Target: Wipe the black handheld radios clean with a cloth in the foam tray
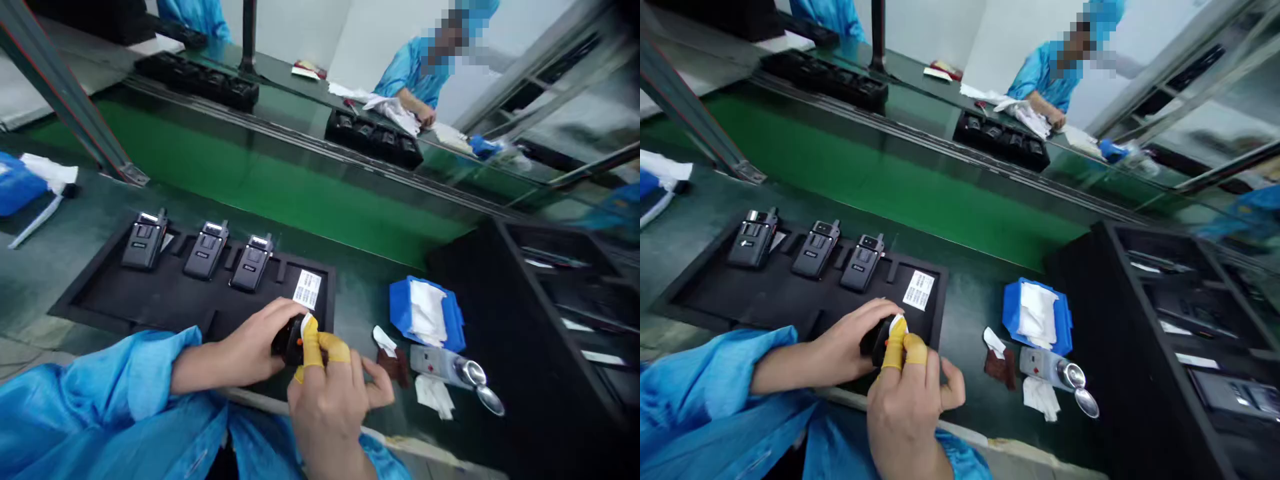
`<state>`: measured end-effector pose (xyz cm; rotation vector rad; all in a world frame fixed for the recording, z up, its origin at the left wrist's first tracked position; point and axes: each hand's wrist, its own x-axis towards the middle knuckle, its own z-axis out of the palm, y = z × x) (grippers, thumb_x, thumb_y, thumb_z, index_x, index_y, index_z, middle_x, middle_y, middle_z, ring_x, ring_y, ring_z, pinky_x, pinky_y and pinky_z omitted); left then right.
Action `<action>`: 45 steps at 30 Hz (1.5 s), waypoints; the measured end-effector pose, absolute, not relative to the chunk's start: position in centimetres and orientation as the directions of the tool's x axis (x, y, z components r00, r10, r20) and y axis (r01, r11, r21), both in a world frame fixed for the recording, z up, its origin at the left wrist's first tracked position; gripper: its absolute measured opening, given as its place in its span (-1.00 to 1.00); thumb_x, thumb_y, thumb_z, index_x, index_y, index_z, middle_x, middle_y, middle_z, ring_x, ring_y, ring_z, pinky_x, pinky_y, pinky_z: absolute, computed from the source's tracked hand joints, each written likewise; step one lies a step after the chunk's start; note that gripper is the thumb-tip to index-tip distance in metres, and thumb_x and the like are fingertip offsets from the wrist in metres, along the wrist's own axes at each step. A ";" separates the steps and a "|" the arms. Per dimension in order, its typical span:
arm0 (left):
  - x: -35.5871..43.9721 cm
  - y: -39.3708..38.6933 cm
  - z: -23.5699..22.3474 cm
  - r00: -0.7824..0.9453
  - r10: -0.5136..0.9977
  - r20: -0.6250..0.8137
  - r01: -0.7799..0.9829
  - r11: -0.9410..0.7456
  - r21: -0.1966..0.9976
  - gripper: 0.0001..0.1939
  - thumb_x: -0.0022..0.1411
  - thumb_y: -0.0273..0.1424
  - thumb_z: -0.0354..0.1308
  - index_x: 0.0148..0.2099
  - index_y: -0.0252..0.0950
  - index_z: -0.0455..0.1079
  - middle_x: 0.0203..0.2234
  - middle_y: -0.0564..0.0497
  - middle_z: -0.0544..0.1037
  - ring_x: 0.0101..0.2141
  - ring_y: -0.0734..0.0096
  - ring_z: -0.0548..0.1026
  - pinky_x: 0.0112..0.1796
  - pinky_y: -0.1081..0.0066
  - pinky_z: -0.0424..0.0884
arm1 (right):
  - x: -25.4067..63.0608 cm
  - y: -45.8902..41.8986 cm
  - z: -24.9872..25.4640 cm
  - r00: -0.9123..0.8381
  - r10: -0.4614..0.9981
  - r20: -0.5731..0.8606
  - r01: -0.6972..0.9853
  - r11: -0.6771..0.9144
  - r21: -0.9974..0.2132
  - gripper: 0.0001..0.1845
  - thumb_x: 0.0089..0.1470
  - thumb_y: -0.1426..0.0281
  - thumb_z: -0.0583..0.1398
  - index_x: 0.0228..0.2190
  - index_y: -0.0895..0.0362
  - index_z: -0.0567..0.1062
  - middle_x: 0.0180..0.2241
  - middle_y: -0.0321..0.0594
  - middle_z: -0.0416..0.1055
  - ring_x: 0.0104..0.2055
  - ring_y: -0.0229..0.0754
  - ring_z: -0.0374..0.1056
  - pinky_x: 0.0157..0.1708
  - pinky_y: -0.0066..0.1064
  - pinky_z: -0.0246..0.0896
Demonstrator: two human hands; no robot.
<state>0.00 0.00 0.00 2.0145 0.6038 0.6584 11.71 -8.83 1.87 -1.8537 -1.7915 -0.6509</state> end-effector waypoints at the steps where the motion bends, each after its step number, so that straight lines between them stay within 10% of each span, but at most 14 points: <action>1: 0.0 0.0 0.0 0.746 0.632 0.210 0.157 -0.473 0.867 -0.30 -0.16 -0.75 0.03 0.07 -0.24 0.15 -0.04 -0.08 0.35 0.02 0.23 0.33 0.04 0.24 0.32 | 11.7 -9.0 1.8 0.038 0.765 0.643 0.999 -0.024 -0.030 -0.82 -0.06 0.64 0.03 -0.47 0.15 0.33 -0.39 -0.14 0.33 -0.33 -0.18 0.18 -0.18 -0.15 -0.04; 21: -0.4 0.6 0.7 0.745 0.647 0.163 0.263 -0.509 0.819 -0.28 -0.17 -0.68 0.05 0.11 -0.24 0.16 0.00 -0.08 0.36 0.01 0.24 0.37 0.04 0.28 0.31 | 14.9 -7.9 -1.3 0.027 0.742 0.670 0.997 0.025 -0.068 -0.70 -0.16 0.64 0.03 -0.38 0.12 0.43 -0.34 -0.20 0.36 -0.33 -0.22 0.19 -0.15 -0.17 -0.09; 30: 6.5 7.8 1.3 0.588 0.805 -0.082 0.739 -0.493 0.458 0.12 0.02 -0.17 0.27 0.36 -0.44 -0.37 -0.18 -0.23 0.48 -0.22 0.03 0.55 -0.30 0.33 0.42 | 14.8 -8.3 -8.6 0.186 0.713 0.676 0.979 -0.075 -0.190 -0.73 -0.09 0.62 -0.01 -0.41 0.17 0.43 -0.31 -0.11 0.34 -0.25 -0.13 0.24 -0.18 -0.18 -0.03; 45: 0.9 9.7 0.0 0.336 0.938 0.081 0.917 -0.346 0.199 -0.24 0.16 -0.30 0.23 0.31 -0.36 -0.01 0.04 -0.40 0.25 0.01 -0.17 0.31 -0.05 0.04 0.26 | 14.5 -8.3 -10.1 0.231 0.645 0.728 0.954 -0.002 -0.301 -0.78 0.09 0.52 0.03 -0.28 0.12 0.45 -0.31 -0.17 0.39 -0.27 -0.17 0.32 -0.17 -0.22 -0.01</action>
